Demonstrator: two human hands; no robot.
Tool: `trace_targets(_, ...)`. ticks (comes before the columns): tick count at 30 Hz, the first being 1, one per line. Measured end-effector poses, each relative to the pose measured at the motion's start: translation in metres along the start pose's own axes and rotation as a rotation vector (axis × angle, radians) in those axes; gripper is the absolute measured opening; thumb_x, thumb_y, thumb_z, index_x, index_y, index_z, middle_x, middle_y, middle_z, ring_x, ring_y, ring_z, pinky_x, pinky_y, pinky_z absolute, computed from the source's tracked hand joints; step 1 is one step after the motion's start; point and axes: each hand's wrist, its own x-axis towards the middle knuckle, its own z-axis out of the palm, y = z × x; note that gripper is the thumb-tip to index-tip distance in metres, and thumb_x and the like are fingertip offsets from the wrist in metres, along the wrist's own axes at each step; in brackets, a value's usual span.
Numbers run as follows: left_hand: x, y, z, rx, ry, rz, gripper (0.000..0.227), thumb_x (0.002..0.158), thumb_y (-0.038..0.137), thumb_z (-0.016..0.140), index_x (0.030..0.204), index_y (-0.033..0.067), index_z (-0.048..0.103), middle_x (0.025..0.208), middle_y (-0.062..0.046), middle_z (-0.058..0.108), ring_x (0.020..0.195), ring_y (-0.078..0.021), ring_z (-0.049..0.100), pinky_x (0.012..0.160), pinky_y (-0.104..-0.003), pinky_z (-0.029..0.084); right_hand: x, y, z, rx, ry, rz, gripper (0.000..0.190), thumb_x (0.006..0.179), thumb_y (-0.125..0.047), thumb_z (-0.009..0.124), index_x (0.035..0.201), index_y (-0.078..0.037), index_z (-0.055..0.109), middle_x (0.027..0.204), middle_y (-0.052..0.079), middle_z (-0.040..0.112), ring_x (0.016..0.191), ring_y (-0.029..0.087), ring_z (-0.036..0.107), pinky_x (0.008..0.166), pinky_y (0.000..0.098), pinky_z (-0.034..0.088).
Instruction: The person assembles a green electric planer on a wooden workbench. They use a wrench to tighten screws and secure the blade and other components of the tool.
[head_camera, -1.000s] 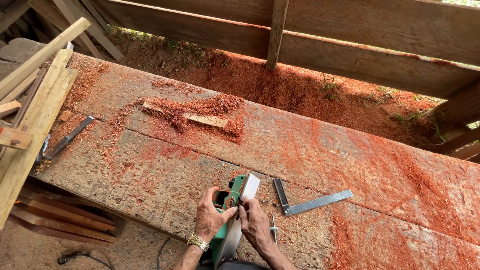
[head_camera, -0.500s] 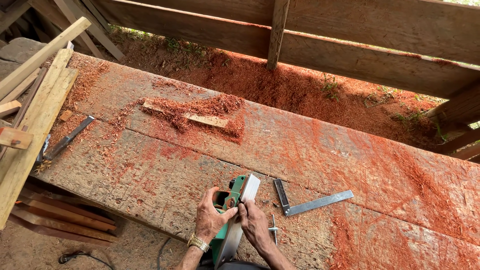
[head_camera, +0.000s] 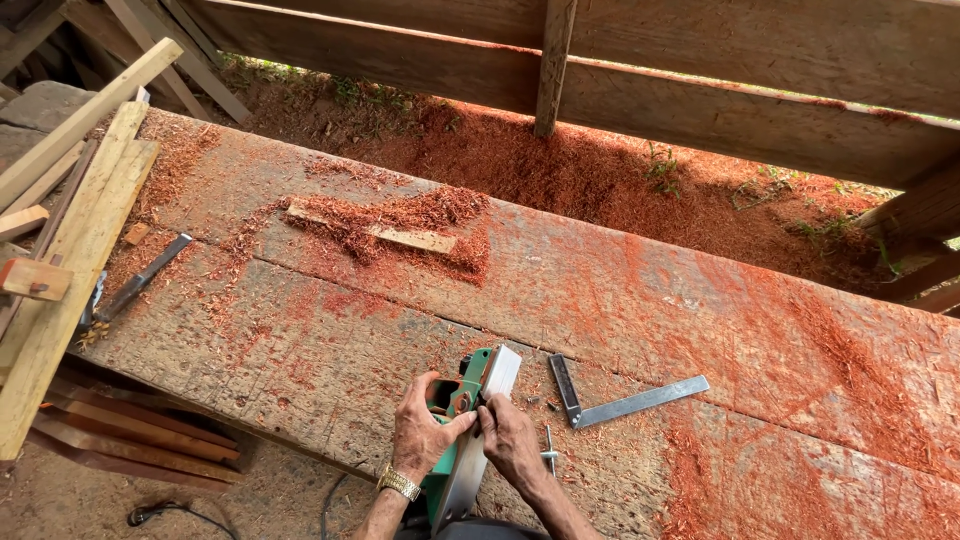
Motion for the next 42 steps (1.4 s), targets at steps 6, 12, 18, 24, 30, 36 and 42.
trace_targets(6,-0.004,0.000,0.001,-0.045,0.013,0.009,0.081,0.060,0.035,0.092,0.127,0.0044,0.058,0.114,-0.016,0.070,0.107,-0.0321,0.069,0.093,-0.043,0.056,-0.007,-0.014,-0.012,0.223,0.089,0.050,0.016,0.101,-0.019,0.061,0.104,-0.004,0.064,0.083,0.016,0.071,0.077,0.035,0.072,0.065,0.0448,0.055)
trace_targets(12,-0.003,-0.012,0.007,-0.006,0.060,0.148,0.082,0.062,0.036,0.094,0.127,0.0015,0.058,0.116,-0.019,0.068,0.109,-0.0358,0.067,0.093,-0.045,0.054,-0.007,-0.014,-0.012,0.145,0.154,-0.200,0.017,0.099,-0.018,0.062,0.100,-0.001,0.061,0.083,0.019,0.067,0.075,0.035,0.068,0.065,0.0447,0.054)
trace_targets(18,-0.002,-0.011,0.005,0.020,0.023,0.138,0.084,0.065,0.039,0.093,0.130,0.0008,0.056,0.119,-0.020,0.067,0.111,-0.0348,0.066,0.095,-0.045,0.054,-0.004,-0.010,-0.010,0.192,-0.044,0.128,0.019,0.108,-0.021,0.056,0.102,-0.005,0.065,0.075,0.013,0.067,0.065,0.025,0.063,0.058,0.0401,0.052)
trace_targets(24,0.000,-0.014,0.006,0.032,0.015,0.131,0.086,0.066,0.042,0.093,0.133,0.0011,0.056,0.122,-0.020,0.066,0.115,-0.0338,0.065,0.098,-0.046,0.053,-0.011,-0.020,-0.022,0.258,0.068,-0.133,0.028,0.102,-0.026,0.057,0.107,0.002,0.056,0.082,0.014,0.067,0.070,0.021,0.066,0.057,0.0353,0.056)
trace_targets(30,-0.002,-0.013,0.006,0.028,0.019,0.133,0.086,0.066,0.039,0.094,0.132,0.0006,0.056,0.121,-0.020,0.066,0.115,-0.0330,0.065,0.097,-0.046,0.054,-0.005,0.014,0.006,0.179,-0.053,0.081,0.028,0.107,-0.030,0.055,0.098,-0.005,0.063,0.080,0.008,0.072,0.067,0.018,0.069,0.058,0.0337,0.058)
trace_targets(36,-0.003,-0.008,0.004,0.002,0.011,0.112,0.084,0.065,0.037,0.094,0.130,0.0006,0.056,0.120,-0.019,0.066,0.113,-0.0324,0.067,0.096,-0.045,0.054,-0.011,0.002,-0.014,0.232,-0.012,0.051,0.024,0.102,-0.028,0.061,0.100,-0.004,0.058,0.079,0.009,0.069,0.069,0.018,0.068,0.058,0.0329,0.059)
trace_targets(42,-0.003,-0.011,0.005,0.012,0.045,0.177,0.085,0.065,0.037,0.095,0.131,-0.0011,0.056,0.121,-0.020,0.066,0.114,-0.0341,0.065,0.097,-0.046,0.053,-0.005,-0.006,-0.016,0.179,0.018,-0.065,0.026,0.102,-0.028,0.061,0.098,-0.002,0.060,0.079,0.010,0.069,0.069,0.019,0.067,0.058,0.0350,0.056)
